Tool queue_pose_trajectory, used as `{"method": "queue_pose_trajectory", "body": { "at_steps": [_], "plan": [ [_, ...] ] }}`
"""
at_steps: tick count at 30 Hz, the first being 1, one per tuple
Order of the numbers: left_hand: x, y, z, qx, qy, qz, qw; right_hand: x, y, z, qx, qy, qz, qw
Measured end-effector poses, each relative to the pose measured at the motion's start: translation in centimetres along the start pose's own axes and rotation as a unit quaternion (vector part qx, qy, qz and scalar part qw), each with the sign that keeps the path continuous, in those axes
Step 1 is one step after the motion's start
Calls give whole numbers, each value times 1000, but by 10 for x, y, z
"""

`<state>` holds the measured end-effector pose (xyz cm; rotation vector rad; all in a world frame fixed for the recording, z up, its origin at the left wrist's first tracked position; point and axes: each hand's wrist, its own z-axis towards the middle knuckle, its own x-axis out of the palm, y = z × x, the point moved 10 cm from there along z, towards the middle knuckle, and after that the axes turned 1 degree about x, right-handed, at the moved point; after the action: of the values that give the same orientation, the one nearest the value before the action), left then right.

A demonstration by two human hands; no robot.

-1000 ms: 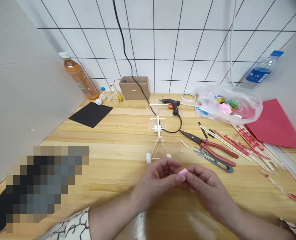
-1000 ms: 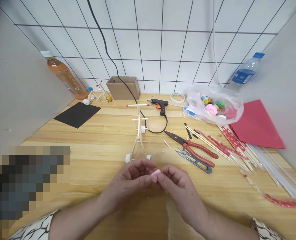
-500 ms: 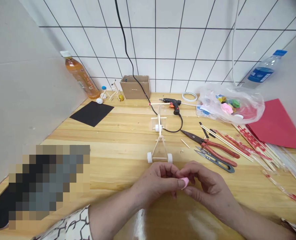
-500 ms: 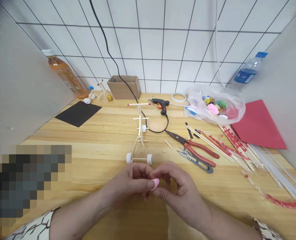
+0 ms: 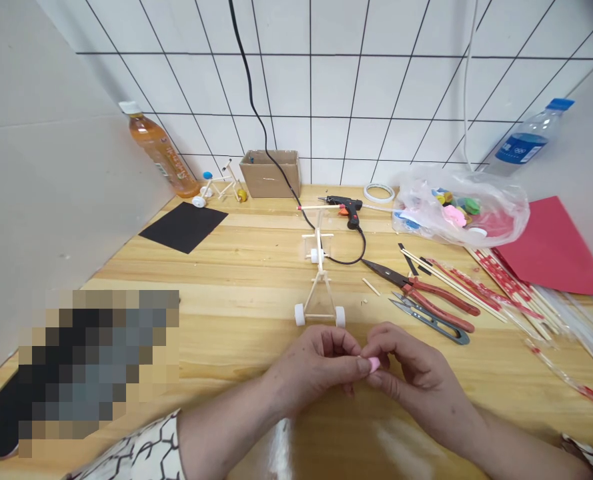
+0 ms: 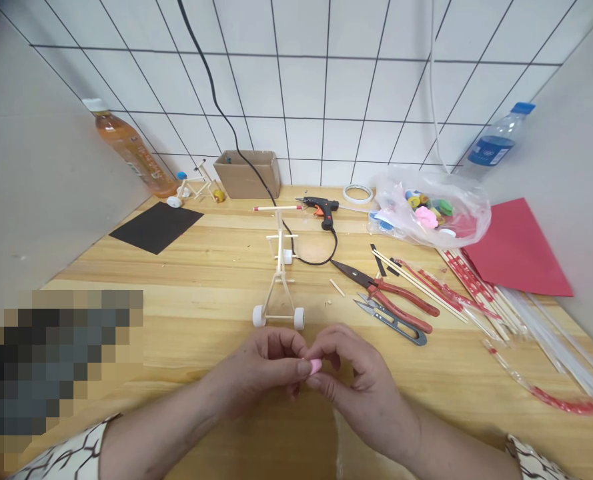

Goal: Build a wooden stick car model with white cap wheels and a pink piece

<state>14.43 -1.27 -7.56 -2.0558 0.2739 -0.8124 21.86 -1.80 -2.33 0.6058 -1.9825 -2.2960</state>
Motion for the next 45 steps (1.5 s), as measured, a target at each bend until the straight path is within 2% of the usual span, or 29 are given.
{"method": "queue_pose_trajectory", "body": {
  "at_steps": [3, 8, 20, 26, 33, 40, 45],
  "plan": [
    [1, 1, -1, -9, -3, -2, 1000, 1, -2, -2, 11, 6, 14, 1000],
    [0, -3, 0, 17, -6, -3, 1000, 0, -8, -3, 47, 11, 47, 998],
    [-2, -6, -3, 54, -38, 53, 996, -1, -13, -2, 80, -22, 59, 995],
    [-2, -5, -2, 55, -27, 27, 998, 0, -15, -2, 112, -13, 116, 987],
    [-1, -4, -2, 58, -26, 3, 998, -2, -16, 0, 114, -28, 119, 986],
    [0, -8, -3, 33, -36, 2, 999, 1, -41, -7, 185, -51, 264, 945],
    [5, -9, -3, 39, -13, -15, 999, 12, -46, -9, 227, -38, 367, 901]
  ]
}}
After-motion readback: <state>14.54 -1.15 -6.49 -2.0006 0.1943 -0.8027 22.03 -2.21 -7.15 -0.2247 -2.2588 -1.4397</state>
